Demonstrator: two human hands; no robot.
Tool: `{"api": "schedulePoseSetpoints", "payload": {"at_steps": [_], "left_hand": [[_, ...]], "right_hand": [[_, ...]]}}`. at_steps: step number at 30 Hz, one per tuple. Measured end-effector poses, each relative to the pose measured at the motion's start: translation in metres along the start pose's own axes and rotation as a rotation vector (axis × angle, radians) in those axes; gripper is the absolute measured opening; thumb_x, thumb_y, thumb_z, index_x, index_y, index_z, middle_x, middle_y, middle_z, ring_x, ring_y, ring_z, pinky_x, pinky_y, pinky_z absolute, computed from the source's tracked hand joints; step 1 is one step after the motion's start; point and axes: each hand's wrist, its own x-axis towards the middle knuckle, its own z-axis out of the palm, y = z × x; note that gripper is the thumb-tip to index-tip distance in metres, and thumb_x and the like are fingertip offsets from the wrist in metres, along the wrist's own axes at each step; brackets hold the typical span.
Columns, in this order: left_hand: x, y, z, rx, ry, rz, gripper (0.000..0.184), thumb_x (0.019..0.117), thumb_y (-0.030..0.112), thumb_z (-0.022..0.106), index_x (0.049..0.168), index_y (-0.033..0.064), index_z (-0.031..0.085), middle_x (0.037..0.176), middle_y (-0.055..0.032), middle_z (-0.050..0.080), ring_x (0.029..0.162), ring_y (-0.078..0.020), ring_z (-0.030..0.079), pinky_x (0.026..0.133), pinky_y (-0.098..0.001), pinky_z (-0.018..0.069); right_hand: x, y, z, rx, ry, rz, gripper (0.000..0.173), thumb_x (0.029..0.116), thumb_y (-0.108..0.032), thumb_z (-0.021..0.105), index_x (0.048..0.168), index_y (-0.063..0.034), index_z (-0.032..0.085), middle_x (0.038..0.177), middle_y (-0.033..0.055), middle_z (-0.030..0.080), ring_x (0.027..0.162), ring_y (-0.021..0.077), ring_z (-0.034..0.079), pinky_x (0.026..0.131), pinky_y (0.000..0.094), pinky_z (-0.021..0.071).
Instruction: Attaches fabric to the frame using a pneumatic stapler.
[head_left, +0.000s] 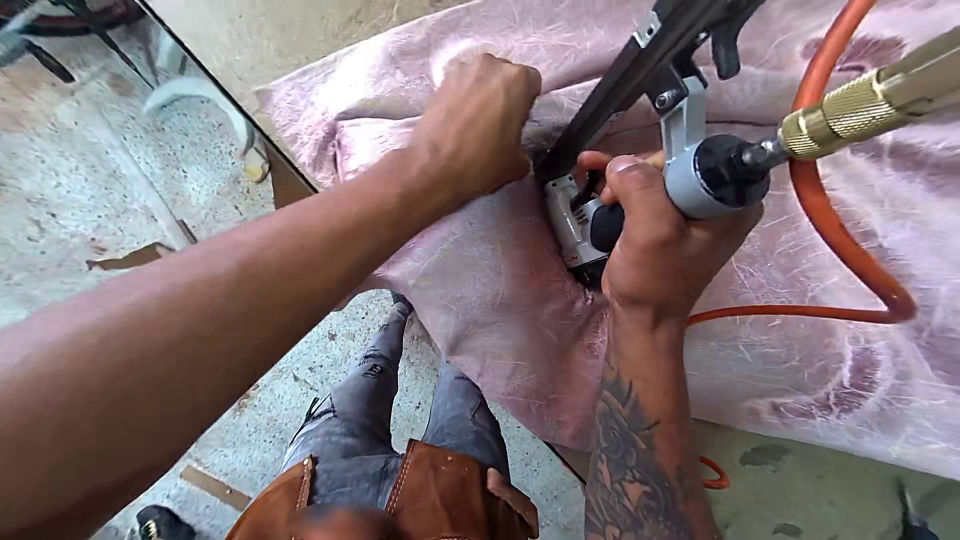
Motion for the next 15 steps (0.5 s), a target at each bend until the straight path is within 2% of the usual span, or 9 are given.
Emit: {"api": "schedulePoseSetpoints", "payload": {"at_steps": [2, 4, 6, 8, 9, 12, 15], "left_hand": [[0.022, 0.018, 0.012, -0.021, 0.044, 0.052, 0.044, 0.0718, 0.035, 0.079, 0.110, 0.0149, 0.070, 0.095, -0.0089, 0.072, 0.094, -0.0317, 0.070, 0.077, -0.0579, 0.0549], [0.031, 0.038, 0.015, -0.014, 0.027, 0.068, 0.046, 0.0736, 0.032, 0.078, 0.115, 0.0147, 0.067, 0.099, -0.0110, 0.071, 0.097, -0.0347, 0.069, 0.077, -0.0598, 0.0547], [0.024, 0.046, 0.008, 0.040, 0.012, 0.067, 0.053, 0.0769, 0.033, 0.076, 0.125, 0.0161, 0.062, 0.113, -0.0129, 0.068, 0.107, -0.0378, 0.066, 0.078, -0.0625, 0.0543], [0.003, 0.045, -0.007, 0.070, 0.008, 0.056, 0.064, 0.0803, 0.036, 0.075, 0.138, 0.0171, 0.056, 0.130, -0.0164, 0.061, 0.120, -0.0415, 0.059, 0.088, -0.0671, 0.0499], [-0.010, 0.043, -0.013, 0.076, 0.010, 0.047, 0.066, 0.0826, 0.039, 0.076, 0.141, 0.0180, 0.054, 0.133, -0.0174, 0.060, 0.122, -0.0424, 0.058, 0.090, -0.0685, 0.0479], [-0.033, 0.032, -0.006, 0.088, 0.057, 0.021, 0.062, 0.0873, 0.050, 0.069, 0.140, 0.0222, 0.055, 0.131, -0.0133, 0.060, 0.122, -0.0378, 0.058, 0.093, -0.0636, 0.0471], [-0.029, 0.018, 0.014, 0.111, 0.132, 0.018, 0.057, 0.0918, 0.057, 0.059, 0.137, 0.0214, 0.057, 0.128, -0.0109, 0.062, 0.121, -0.0344, 0.059, 0.093, -0.0595, 0.0472]], "right_hand": [[0.011, 0.004, -0.021, -0.037, 0.016, -0.007, 0.007, 0.0898, -0.003, 0.068, 0.090, -0.0036, 0.061, 0.078, 0.0098, 0.071, 0.078, 0.0309, 0.075, 0.077, 0.0519, 0.0650], [0.019, 0.000, -0.036, -0.071, 0.049, 0.027, 0.005, 0.0914, -0.004, 0.067, 0.088, -0.0034, 0.063, 0.078, 0.0100, 0.072, 0.077, 0.0299, 0.075, 0.076, 0.0505, 0.0648], [0.020, -0.008, -0.041, -0.102, 0.117, 0.102, 0.007, 0.0914, -0.007, 0.066, 0.086, -0.0037, 0.065, 0.074, 0.0091, 0.071, 0.073, 0.0278, 0.073, 0.072, 0.0476, 0.0638], [0.016, -0.018, -0.041, -0.125, 0.167, 0.177, 0.007, 0.0907, -0.009, 0.067, 0.086, -0.0054, 0.065, 0.073, 0.0069, 0.069, 0.071, 0.0251, 0.073, 0.069, 0.0446, 0.0639], [0.011, -0.022, -0.040, -0.115, 0.180, 0.190, 0.007, 0.0904, -0.009, 0.068, 0.085, -0.0056, 0.065, 0.072, 0.0066, 0.069, 0.070, 0.0249, 0.072, 0.068, 0.0442, 0.0638], [0.001, -0.028, -0.034, -0.032, 0.186, 0.137, 0.009, 0.0905, -0.005, 0.066, 0.082, -0.0049, 0.062, 0.069, 0.0079, 0.066, 0.068, 0.0277, 0.071, 0.071, 0.0490, 0.0642], [0.001, -0.023, -0.021, 0.037, 0.182, 0.063, 0.011, 0.0898, -0.001, 0.064, 0.081, -0.0047, 0.059, 0.067, 0.0087, 0.065, 0.066, 0.0290, 0.071, 0.072, 0.0516, 0.0644]]}}
